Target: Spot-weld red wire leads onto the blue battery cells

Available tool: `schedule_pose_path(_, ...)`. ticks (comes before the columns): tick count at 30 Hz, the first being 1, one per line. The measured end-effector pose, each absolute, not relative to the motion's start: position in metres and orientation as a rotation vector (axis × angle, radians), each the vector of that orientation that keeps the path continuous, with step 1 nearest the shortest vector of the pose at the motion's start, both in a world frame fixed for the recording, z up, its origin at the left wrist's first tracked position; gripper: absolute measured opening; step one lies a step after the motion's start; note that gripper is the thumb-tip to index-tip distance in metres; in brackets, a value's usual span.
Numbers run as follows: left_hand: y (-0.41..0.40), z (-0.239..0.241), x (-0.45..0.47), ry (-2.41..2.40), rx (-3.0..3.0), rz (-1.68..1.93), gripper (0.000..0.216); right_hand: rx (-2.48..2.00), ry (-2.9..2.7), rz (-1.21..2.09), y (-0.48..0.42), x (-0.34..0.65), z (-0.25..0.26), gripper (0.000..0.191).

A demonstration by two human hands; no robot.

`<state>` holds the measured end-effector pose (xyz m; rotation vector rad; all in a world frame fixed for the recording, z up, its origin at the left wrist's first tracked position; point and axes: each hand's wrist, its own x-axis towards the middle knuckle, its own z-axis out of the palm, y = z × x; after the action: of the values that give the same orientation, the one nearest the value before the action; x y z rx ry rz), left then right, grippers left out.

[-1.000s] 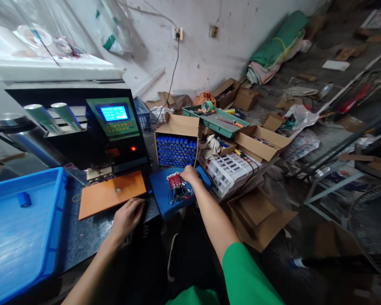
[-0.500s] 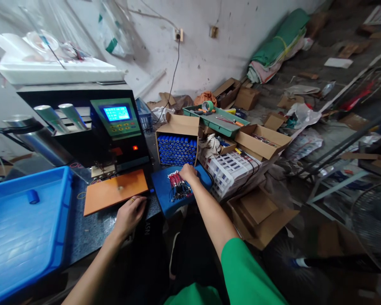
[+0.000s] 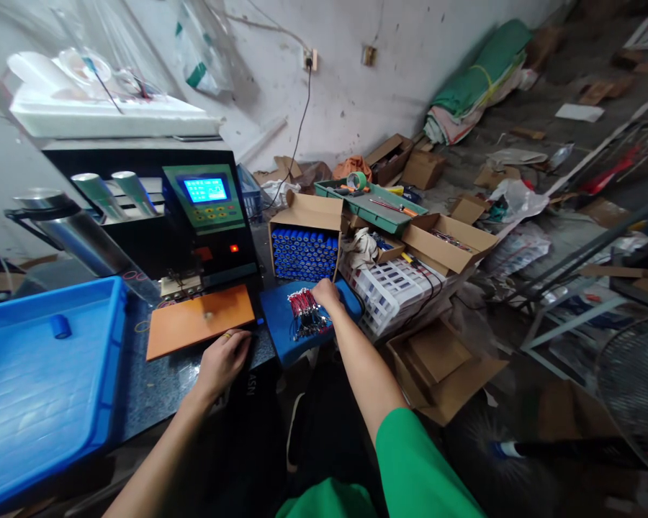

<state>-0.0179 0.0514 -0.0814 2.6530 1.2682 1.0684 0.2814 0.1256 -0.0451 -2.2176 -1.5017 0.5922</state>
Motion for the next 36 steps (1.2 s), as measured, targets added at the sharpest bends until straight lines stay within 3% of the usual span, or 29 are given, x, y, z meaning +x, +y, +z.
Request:
schedule_pose_path(9, 0.053, -0.084, -0.019, 1.255, 2.638, 1.084, 0.023, -2.089, -1.366, 0.672, 0.127, 0.284, -0.051, 0.018)
schedule_pose_path(14, 0.054, -0.085, -0.018, 1.252, 2.631, 1.105, 0.023, -1.983, -1.31, 0.716, 0.122, 0.292, -0.057, 0.027)
schedule_pose_path(19, 0.055, -0.085, -0.019, 1.23, 2.633, 1.127, 0.022, -1.549, -0.96, 0.931, 0.115, 0.3, -0.053, 0.027)
schedule_pose_path(24, 0.055, -0.085, -0.02, 1.229, 2.626, 1.146, 0.021, -1.313, -0.901, 0.935, 0.121, 0.304, -0.03, 0.038)
schedule_pose_path(31, 0.052, -0.083, -0.021, 1.221, 2.63, 1.141, 0.02, -1.314, -1.099, 0.765, 0.124, 0.289, -0.005, 0.035)
schedule_pose_path(36, 0.049, -0.08, -0.02, 1.242, 2.627, 1.147, 0.021, -1.65, -1.424, 0.581, 0.125, 0.277, -0.007, 0.03)
